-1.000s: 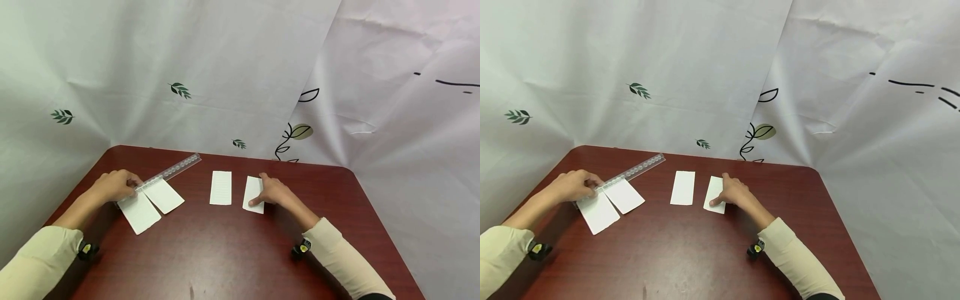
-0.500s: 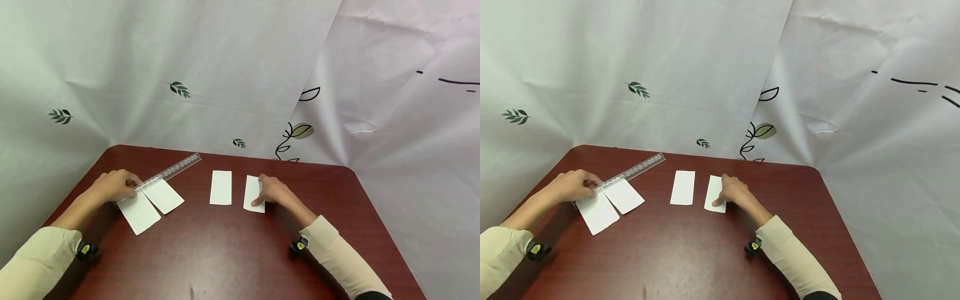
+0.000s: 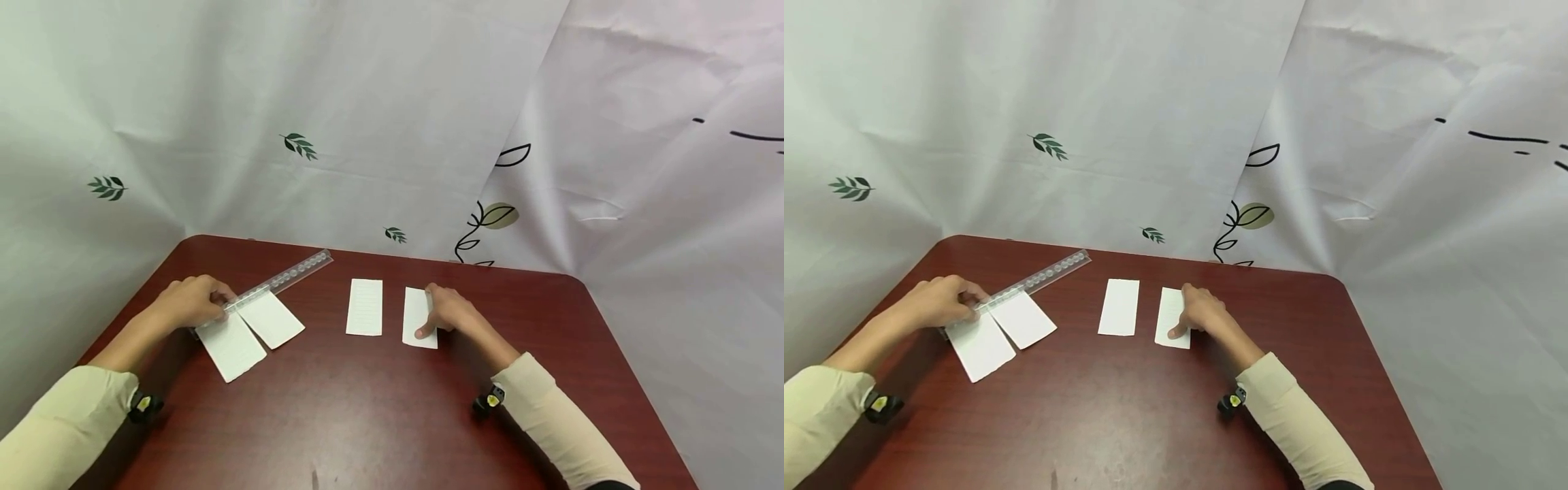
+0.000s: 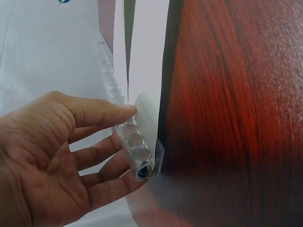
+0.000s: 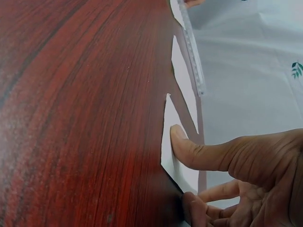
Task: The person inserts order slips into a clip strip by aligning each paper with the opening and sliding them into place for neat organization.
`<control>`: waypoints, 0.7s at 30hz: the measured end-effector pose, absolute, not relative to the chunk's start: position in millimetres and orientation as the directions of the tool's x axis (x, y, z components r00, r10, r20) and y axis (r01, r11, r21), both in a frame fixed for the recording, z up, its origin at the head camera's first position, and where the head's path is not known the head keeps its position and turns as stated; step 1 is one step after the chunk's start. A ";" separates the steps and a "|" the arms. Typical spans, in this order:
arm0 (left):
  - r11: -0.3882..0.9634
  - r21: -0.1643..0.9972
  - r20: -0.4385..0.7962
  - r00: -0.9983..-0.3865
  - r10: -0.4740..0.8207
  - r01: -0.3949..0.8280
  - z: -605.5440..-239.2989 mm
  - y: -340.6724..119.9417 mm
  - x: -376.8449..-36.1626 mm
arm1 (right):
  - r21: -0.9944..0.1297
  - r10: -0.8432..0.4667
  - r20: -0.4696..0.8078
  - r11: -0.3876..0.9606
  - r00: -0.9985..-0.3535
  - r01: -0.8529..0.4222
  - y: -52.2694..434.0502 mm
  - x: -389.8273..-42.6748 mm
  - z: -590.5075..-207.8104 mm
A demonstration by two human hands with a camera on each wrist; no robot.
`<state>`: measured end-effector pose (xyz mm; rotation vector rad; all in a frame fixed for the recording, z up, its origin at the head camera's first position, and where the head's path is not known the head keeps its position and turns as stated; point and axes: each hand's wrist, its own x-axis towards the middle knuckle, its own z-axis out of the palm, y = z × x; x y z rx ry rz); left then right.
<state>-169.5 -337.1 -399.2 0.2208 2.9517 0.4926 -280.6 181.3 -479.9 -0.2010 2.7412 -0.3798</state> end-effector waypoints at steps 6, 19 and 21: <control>0.935 0.333 -0.116 -0.979 0.168 0.121 -399.6 -336.4 -167.5 | -0.314 -0.189 -0.337 0.946 -0.922 -0.080 183.1 -279.3 -484.4; 0.934 0.337 -0.109 -0.980 0.166 0.121 -398.1 -335.0 -165.5 | -0.362 -0.180 -0.264 0.929 -0.948 -0.075 175.6 -253.5 -454.5; 0.932 0.340 -0.104 -0.980 0.167 0.123 -398.8 -334.1 -166.0 | -0.379 -0.182 -0.248 0.922 -0.952 -0.078 178.6 -255.3 -457.2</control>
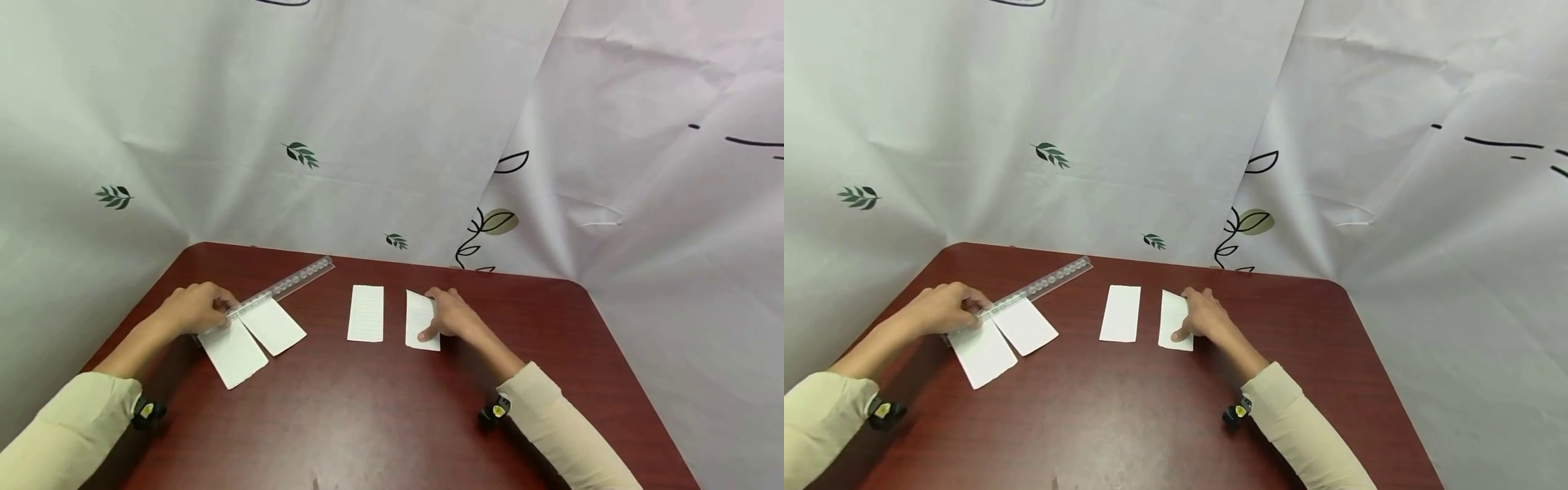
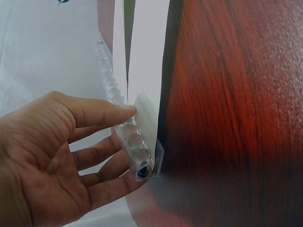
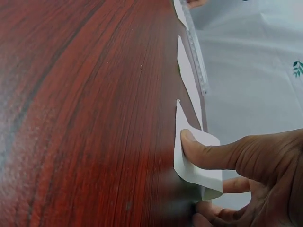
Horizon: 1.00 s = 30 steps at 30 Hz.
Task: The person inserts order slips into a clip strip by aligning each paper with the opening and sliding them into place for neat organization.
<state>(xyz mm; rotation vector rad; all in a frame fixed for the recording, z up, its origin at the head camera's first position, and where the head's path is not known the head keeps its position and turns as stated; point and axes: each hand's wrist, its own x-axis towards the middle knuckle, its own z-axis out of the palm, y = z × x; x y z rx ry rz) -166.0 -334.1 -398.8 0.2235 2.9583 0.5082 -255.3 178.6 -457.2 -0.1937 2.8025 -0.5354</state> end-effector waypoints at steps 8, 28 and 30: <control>0.935 0.327 -0.109 -0.977 0.181 0.136 -403.1 -331.2 -165.2 | -0.423 -0.255 -0.211 0.894 -0.944 -0.147 198.8 -277.9 -488.7; 0.938 0.325 -0.111 -0.979 0.169 0.125 -397.7 -332.9 -164.8 | -0.698 -0.259 -0.131 0.709 -0.957 -0.097 187.4 -243.4 -420.8; 0.937 0.326 -0.111 -0.980 0.168 0.124 -398.0 -333.5 -165.7 | -0.723 -0.247 -0.128 0.686 -0.960 -0.080 189.4 -245.8 -422.8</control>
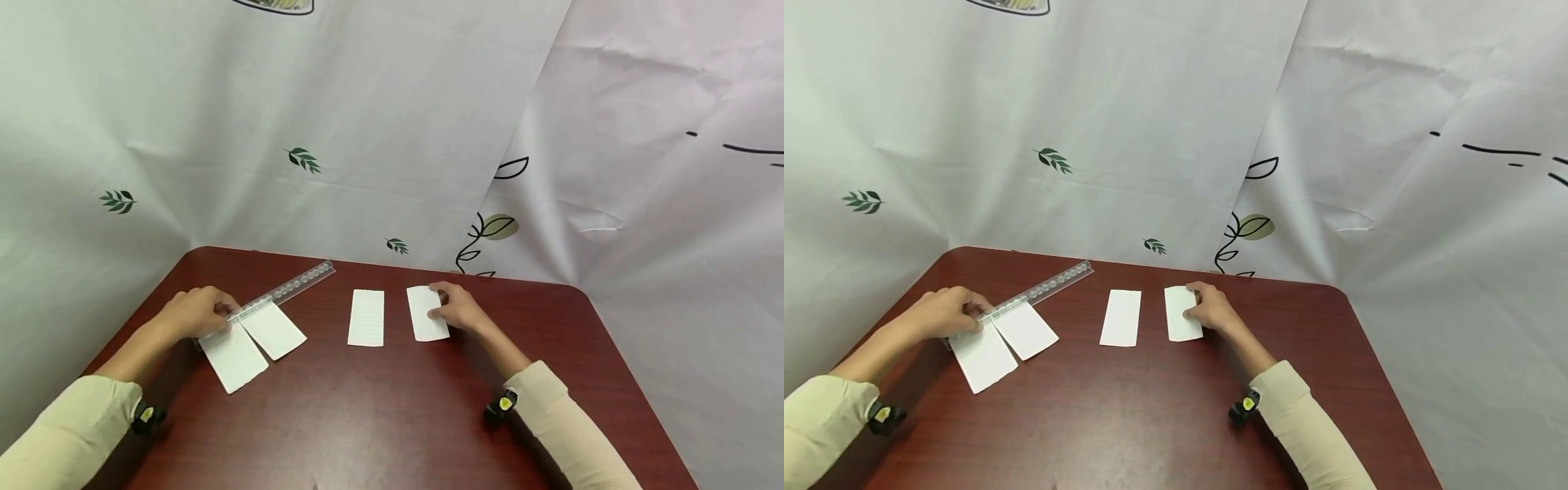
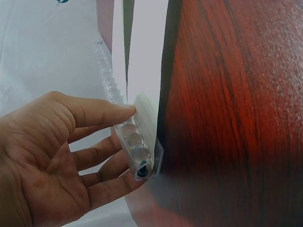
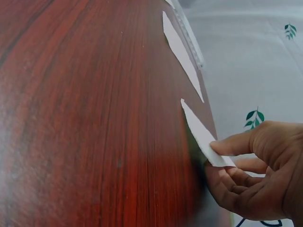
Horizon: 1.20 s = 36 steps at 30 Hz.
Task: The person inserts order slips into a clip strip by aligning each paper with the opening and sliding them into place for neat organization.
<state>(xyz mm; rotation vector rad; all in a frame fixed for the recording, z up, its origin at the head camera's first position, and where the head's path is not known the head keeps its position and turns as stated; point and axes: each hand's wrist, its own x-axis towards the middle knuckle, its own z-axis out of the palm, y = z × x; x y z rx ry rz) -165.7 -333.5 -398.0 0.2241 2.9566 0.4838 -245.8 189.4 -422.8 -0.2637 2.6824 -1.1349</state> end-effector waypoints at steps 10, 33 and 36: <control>0.936 0.326 -0.109 -0.979 0.174 0.130 -400.6 -336.1 -167.1 | -0.791 -0.178 -0.203 0.610 -0.963 0.054 196.4 -258.4 -425.8; 0.935 0.327 -0.121 -0.976 0.182 0.134 -397.7 -336.1 -165.3 | -0.804 -0.132 -0.094 0.595 -0.987 -0.003 190.3 -287.6 -427.8; 0.936 0.323 -0.118 -0.976 0.185 0.138 -397.3 -336.0 -165.7 | -0.804 -0.126 -0.071 0.595 -0.989 -0.018 187.8 -290.1 -430.9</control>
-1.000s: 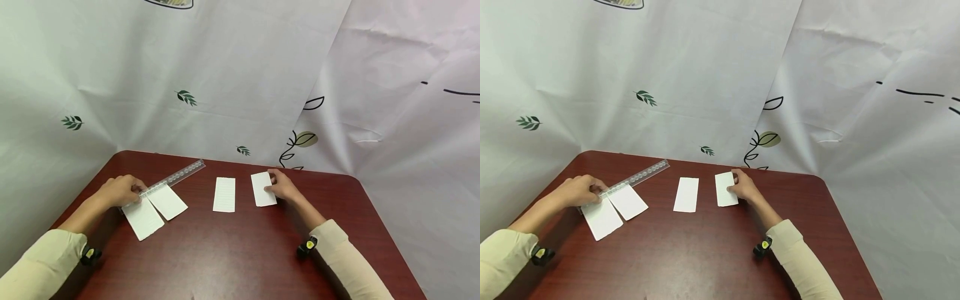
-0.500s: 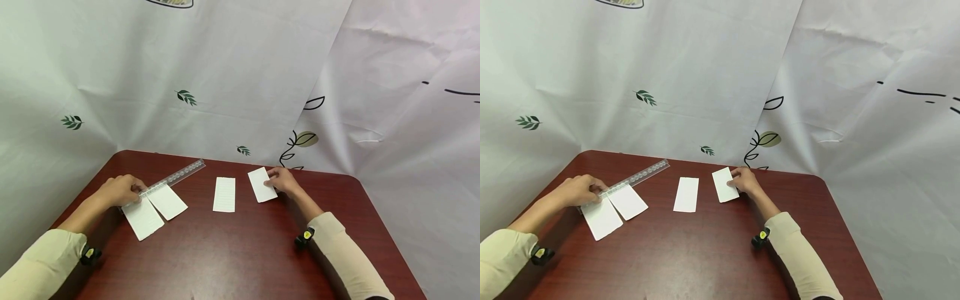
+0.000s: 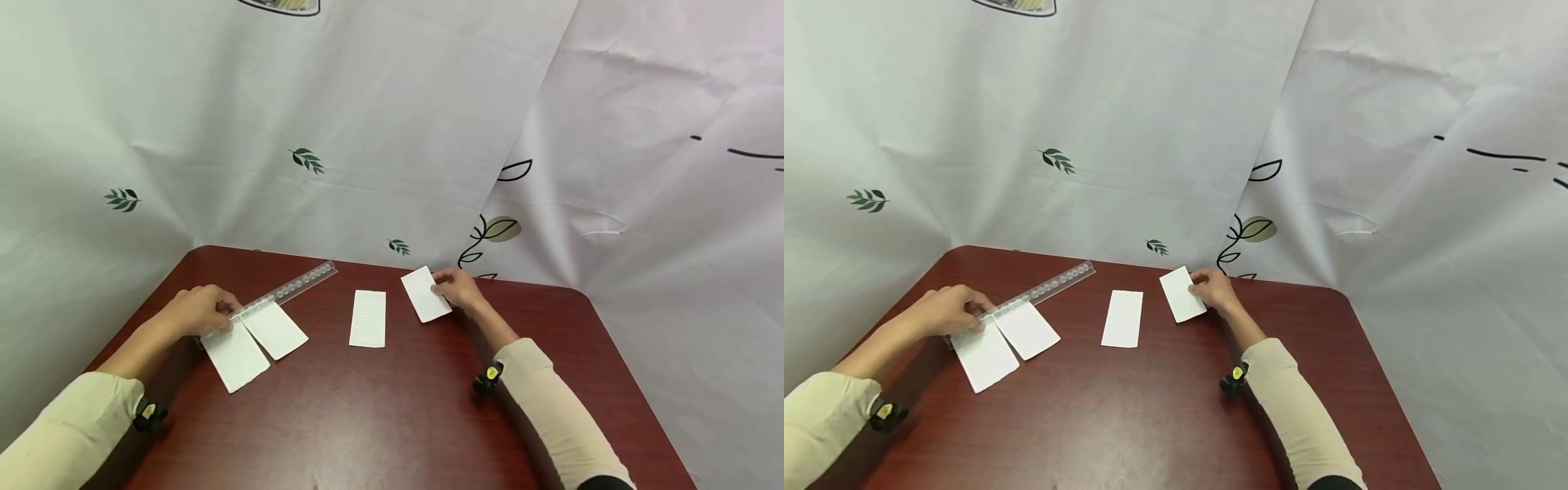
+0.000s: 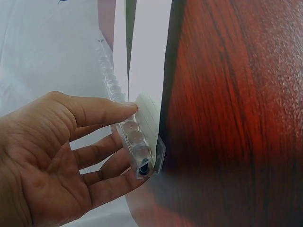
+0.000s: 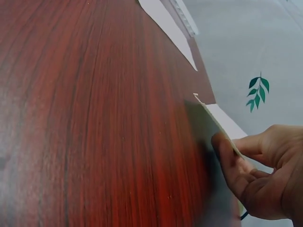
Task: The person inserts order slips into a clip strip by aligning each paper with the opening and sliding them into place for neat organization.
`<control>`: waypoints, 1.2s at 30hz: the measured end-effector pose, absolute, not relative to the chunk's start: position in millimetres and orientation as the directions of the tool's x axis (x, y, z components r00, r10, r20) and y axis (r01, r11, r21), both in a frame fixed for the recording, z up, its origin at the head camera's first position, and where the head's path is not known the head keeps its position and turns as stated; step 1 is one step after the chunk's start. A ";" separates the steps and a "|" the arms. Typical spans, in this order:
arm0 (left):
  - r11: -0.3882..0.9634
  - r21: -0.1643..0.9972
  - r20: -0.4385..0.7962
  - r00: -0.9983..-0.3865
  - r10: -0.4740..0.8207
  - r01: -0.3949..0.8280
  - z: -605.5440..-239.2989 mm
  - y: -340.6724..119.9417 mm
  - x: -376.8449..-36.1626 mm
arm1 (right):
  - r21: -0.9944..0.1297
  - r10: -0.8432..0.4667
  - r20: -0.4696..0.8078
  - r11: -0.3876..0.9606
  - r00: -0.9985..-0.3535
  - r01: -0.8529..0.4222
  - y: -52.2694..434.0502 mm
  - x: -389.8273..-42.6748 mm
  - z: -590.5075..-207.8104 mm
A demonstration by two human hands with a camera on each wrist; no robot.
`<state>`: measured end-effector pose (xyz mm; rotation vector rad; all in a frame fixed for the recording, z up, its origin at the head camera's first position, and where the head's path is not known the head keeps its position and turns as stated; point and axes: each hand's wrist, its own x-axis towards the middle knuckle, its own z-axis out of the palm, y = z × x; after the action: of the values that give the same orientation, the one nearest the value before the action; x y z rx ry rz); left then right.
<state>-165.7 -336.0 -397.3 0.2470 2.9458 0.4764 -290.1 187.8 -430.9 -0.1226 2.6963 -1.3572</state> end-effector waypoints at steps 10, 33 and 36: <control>0.934 0.330 -0.109 -0.977 0.182 0.138 -397.5 -335.3 -166.5 | -0.832 -0.103 -0.083 0.555 -0.991 0.012 175.0 -294.2 -431.7; 0.935 0.326 -0.104 -0.977 0.184 0.141 -396.4 -334.2 -164.7 | -0.891 -0.174 -0.207 0.439 -0.963 0.112 118.1 -303.4 -424.4; 0.936 0.322 -0.105 -0.978 0.182 0.140 -397.3 -333.7 -164.8 | -0.888 -0.184 -0.200 0.448 -0.962 0.099 109.3 -302.1 -425.0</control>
<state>-164.8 -333.7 -397.3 0.2474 2.9593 0.4776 -302.1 109.3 -425.0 -0.0737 2.4345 -1.5200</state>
